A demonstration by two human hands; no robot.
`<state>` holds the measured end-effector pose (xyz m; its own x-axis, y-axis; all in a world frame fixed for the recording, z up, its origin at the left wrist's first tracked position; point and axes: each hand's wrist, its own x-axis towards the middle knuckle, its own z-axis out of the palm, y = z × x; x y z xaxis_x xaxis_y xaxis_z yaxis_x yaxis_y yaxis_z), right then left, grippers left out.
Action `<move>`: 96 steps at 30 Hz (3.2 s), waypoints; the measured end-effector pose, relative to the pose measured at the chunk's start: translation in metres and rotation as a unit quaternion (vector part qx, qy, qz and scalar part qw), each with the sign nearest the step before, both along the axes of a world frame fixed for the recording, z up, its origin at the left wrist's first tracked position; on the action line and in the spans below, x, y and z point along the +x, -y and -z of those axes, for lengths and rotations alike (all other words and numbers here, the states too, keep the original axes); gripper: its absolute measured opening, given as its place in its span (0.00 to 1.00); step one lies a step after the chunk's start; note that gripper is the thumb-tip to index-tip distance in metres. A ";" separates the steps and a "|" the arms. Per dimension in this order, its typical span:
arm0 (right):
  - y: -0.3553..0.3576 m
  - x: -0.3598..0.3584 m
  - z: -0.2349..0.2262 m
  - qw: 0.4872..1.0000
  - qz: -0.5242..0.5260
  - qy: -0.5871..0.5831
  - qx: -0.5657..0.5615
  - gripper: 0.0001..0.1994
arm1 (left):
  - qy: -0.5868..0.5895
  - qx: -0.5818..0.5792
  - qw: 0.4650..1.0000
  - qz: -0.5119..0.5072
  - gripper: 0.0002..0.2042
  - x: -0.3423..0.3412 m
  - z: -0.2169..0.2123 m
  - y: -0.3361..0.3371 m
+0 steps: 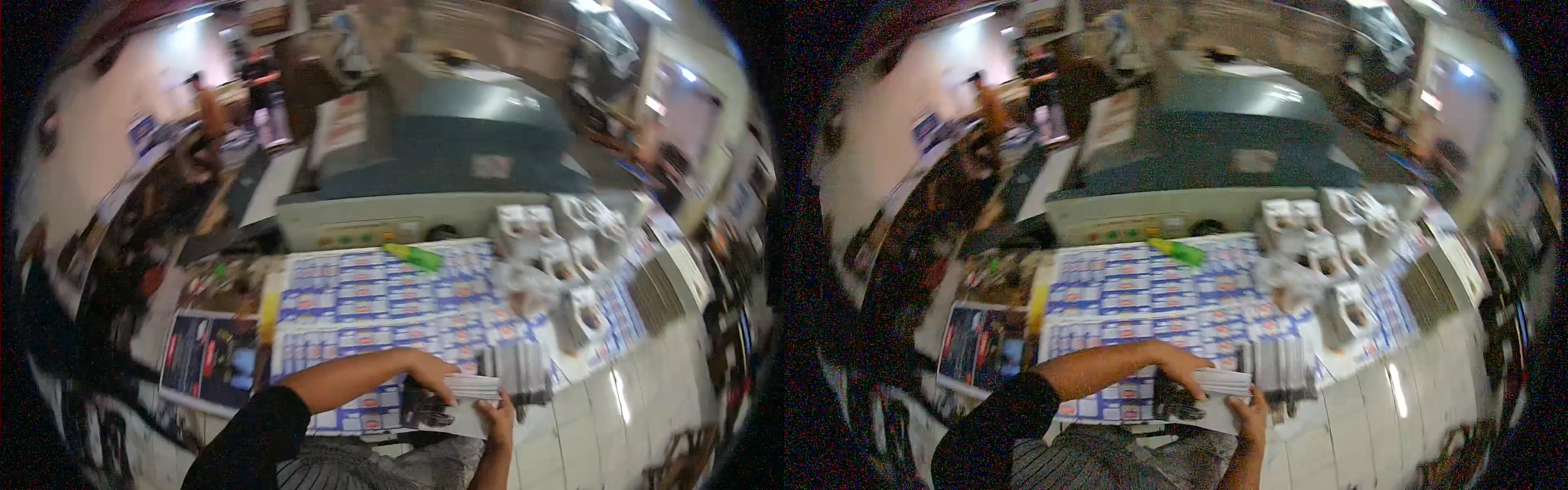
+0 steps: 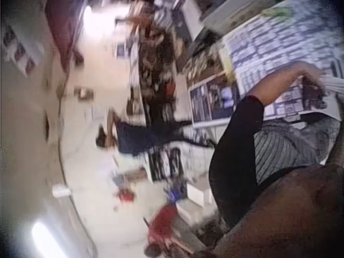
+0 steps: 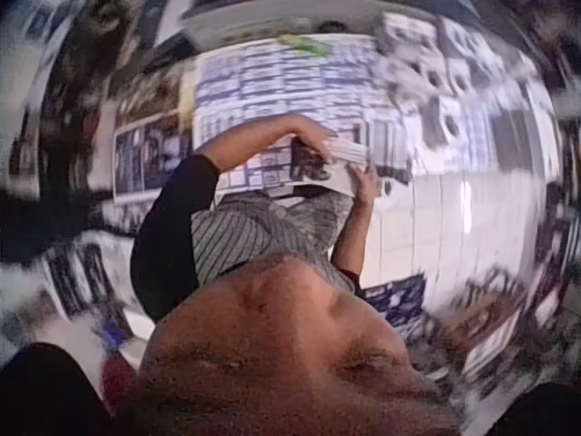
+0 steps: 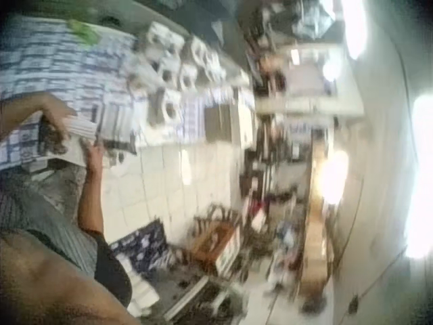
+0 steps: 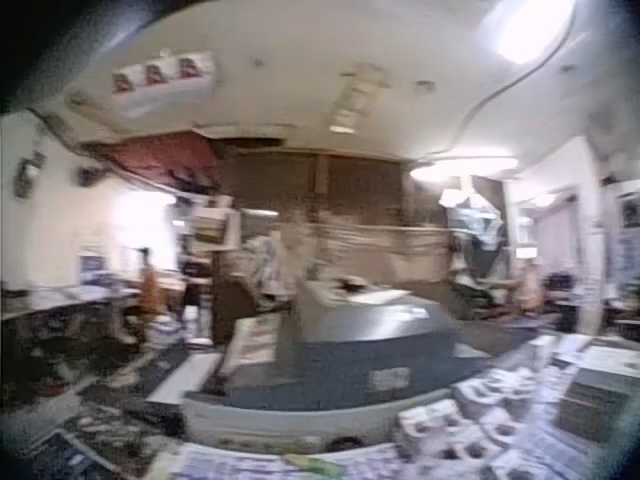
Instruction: The person aligns and folds stacks of printed cards by hand, binds the bundles with rubber bands, and then walks over to sort items inside a cardboard box.
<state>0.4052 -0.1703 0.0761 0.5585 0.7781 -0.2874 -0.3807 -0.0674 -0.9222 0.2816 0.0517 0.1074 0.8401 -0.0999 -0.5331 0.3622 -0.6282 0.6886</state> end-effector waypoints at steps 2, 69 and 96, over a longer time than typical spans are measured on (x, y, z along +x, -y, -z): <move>-0.013 -0.009 0.000 0.997 -0.023 0.035 0.067 0.27 | 0.024 -0.001 0.998 -0.050 0.49 -0.027 -0.007 0.000; -0.091 -0.197 0.014 0.952 -0.285 -0.054 0.097 0.32 | 0.354 -0.718 0.331 -0.500 0.23 -0.261 0.050 0.069; -0.058 -0.125 -0.001 0.978 -0.153 -0.093 0.108 0.12 | 0.250 -0.527 0.508 -0.634 0.26 -0.254 0.056 0.072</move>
